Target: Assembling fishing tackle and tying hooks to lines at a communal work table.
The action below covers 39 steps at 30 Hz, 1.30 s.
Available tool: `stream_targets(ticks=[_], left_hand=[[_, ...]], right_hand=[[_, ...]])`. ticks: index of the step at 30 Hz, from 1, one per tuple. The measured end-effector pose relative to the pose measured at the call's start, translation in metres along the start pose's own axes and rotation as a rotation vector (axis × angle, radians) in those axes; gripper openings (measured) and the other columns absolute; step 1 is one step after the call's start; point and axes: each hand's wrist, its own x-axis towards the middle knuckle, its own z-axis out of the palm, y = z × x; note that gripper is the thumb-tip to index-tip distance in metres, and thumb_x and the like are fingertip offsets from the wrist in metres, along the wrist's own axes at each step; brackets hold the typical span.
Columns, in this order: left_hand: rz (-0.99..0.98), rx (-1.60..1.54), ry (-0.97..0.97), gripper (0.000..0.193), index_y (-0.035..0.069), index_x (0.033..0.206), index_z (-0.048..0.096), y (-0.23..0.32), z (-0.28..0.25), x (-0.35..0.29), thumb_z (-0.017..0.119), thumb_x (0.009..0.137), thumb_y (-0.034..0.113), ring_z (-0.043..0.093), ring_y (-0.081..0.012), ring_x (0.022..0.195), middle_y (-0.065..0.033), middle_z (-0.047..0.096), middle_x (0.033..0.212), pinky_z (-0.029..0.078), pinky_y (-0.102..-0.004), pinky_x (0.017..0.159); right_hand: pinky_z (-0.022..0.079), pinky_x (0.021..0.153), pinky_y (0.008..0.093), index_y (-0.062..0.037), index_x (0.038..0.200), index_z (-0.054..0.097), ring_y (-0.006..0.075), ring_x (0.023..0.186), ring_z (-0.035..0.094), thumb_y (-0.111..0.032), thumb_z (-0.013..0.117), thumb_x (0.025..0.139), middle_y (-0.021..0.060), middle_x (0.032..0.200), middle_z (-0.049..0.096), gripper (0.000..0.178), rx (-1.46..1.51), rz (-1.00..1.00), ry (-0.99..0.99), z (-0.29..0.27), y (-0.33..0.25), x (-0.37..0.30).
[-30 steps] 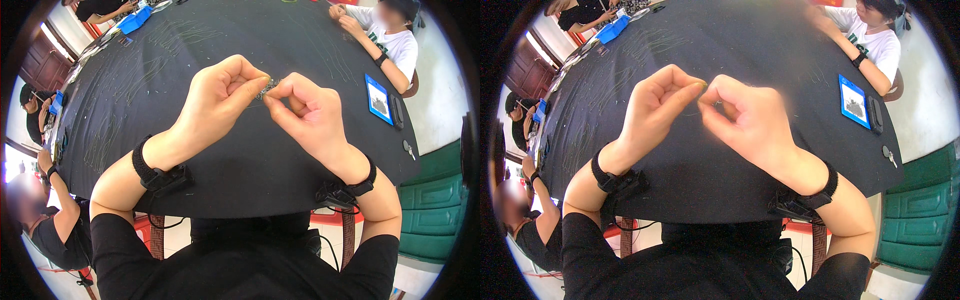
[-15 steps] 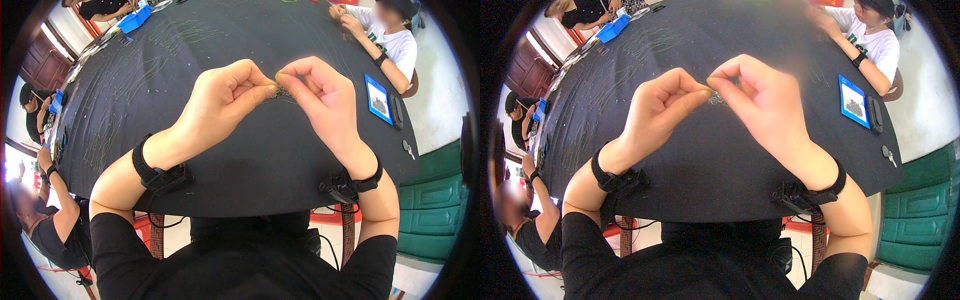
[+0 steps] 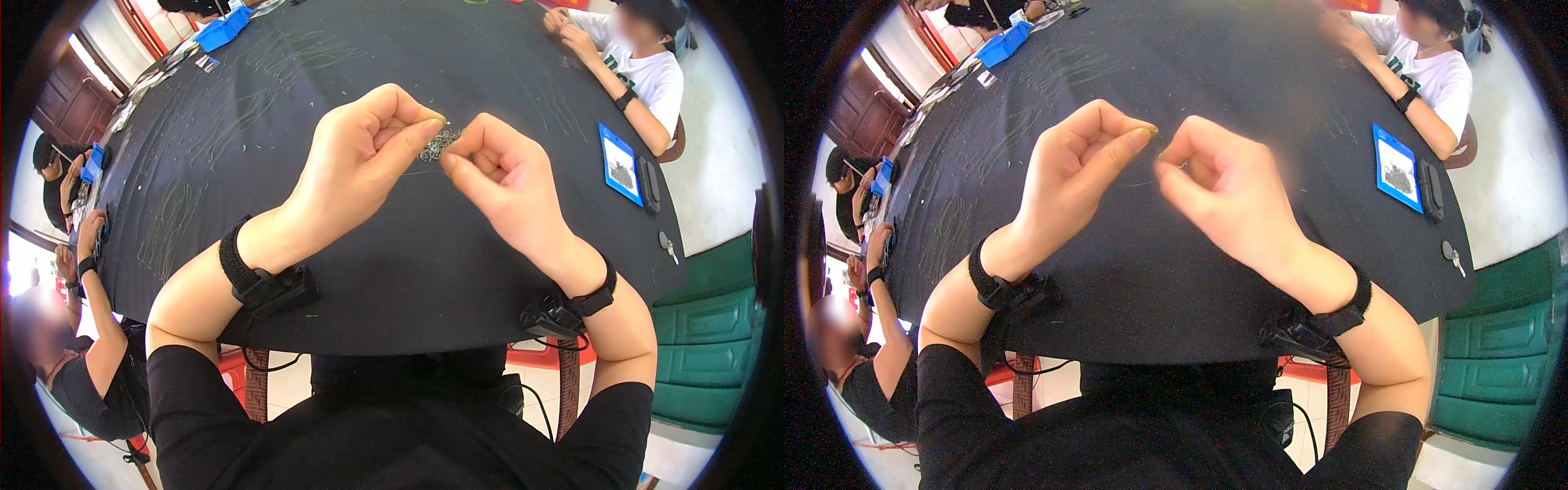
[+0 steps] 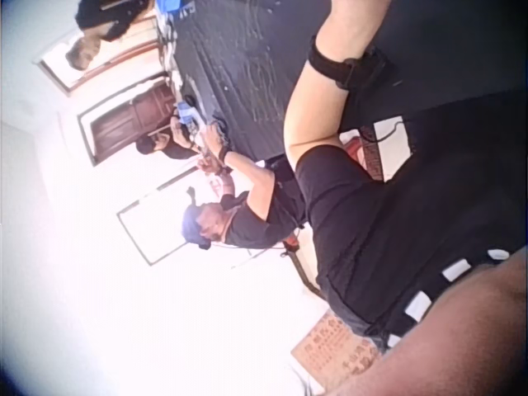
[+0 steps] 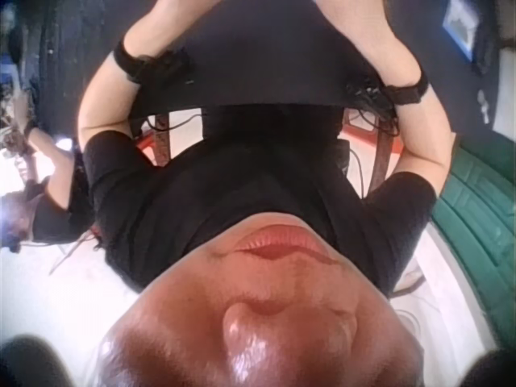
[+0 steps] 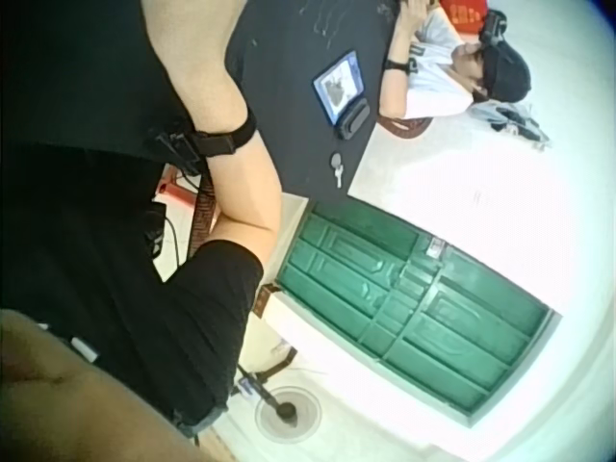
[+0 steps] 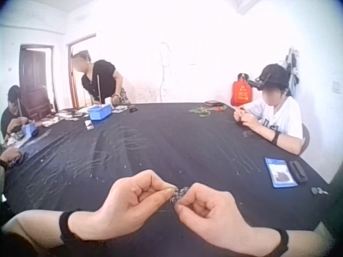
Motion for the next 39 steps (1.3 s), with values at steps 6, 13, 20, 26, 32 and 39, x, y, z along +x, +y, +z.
stream_targets(ticks=[6, 13, 20, 26, 32, 39], left_hand=[[-0.014, 0.002, -0.035, 0.011, -0.002, 0.098, 0.059, 0.005, 0.002, -0.001, 0.058, 0.096, 0.008, 0.060, -0.0043, 0.084, -0.0050, 0.068, 0.091, 0.047, -0.0189, 0.074], [-0.045, -0.031, -0.036, 0.010, -0.002, 0.097, 0.059, 0.008, 0.003, -0.002, 0.058, 0.096, 0.008, 0.060, -0.0044, 0.085, -0.0054, 0.068, 0.091, 0.047, -0.0189, 0.074], [-0.070, 0.019, -0.070, 0.010, -0.002, 0.097, 0.060, 0.005, 0.002, -0.003, 0.058, 0.095, 0.007, 0.053, -0.0009, 0.077, 0.0003, 0.064, 0.085, 0.042, -0.0168, 0.067], [-0.095, 0.064, -0.116, 0.009, -0.001, 0.095, 0.061, 0.011, 0.003, -0.004, 0.059, 0.095, 0.008, 0.040, 0.0033, 0.063, 0.0077, 0.053, 0.072, 0.030, -0.0155, 0.053], [-0.098, 0.051, -0.134, 0.010, 0.000, 0.093, 0.061, 0.011, 0.003, -0.003, 0.061, 0.094, 0.009, 0.039, 0.0036, 0.062, 0.0084, 0.052, 0.070, 0.029, -0.0155, 0.052], [-0.035, 0.083, -0.107, 0.010, 0.000, 0.091, 0.061, 0.007, 0.005, -0.002, 0.063, 0.093, 0.009, 0.042, 0.0032, 0.064, 0.0072, 0.055, 0.073, 0.032, -0.0156, 0.053]], right_hand=[[0.030, 0.044, 0.0272, -0.0102, 0.082, 0.060, 0.0091, 0.044, 0.036, -0.010, 0.067, 0.081, 0.0025, 0.047, 0.036, 0.007, -0.499, -0.277, 0.092, -0.001, -0.012, -0.007], [0.037, 0.045, 0.0279, -0.0079, 0.081, 0.060, 0.0131, 0.046, 0.047, -0.008, 0.068, 0.080, 0.0064, 0.055, 0.050, 0.009, -0.610, -0.392, 0.085, -0.002, -0.012, -0.005], [0.040, 0.046, 0.0280, -0.0070, 0.082, 0.061, 0.0167, 0.048, 0.055, -0.006, 0.069, 0.080, 0.0084, 0.061, 0.057, 0.009, -0.616, -0.432, 0.110, -0.003, -0.020, -0.008], [0.045, 0.052, 0.0261, -0.0057, 0.088, 0.064, 0.0162, 0.056, 0.063, -0.002, 0.067, 0.084, 0.0081, 0.070, 0.064, 0.006, -0.602, -0.529, 0.158, -0.012, -0.019, -0.001], [0.045, 0.055, 0.0231, -0.0050, 0.091, 0.065, 0.0108, 0.059, 0.060, -0.005, 0.068, 0.085, 0.0060, 0.073, 0.066, 0.007, -0.527, -0.465, 0.147, -0.015, -0.017, 0.002], [0.037, 0.055, 0.0172, -0.0034, 0.093, 0.064, -0.0008, 0.065, 0.048, -0.012, 0.064, 0.091, -0.0054, 0.074, 0.059, 0.009, -0.184, -0.183, 0.053, -0.020, -0.004, 0.009]])
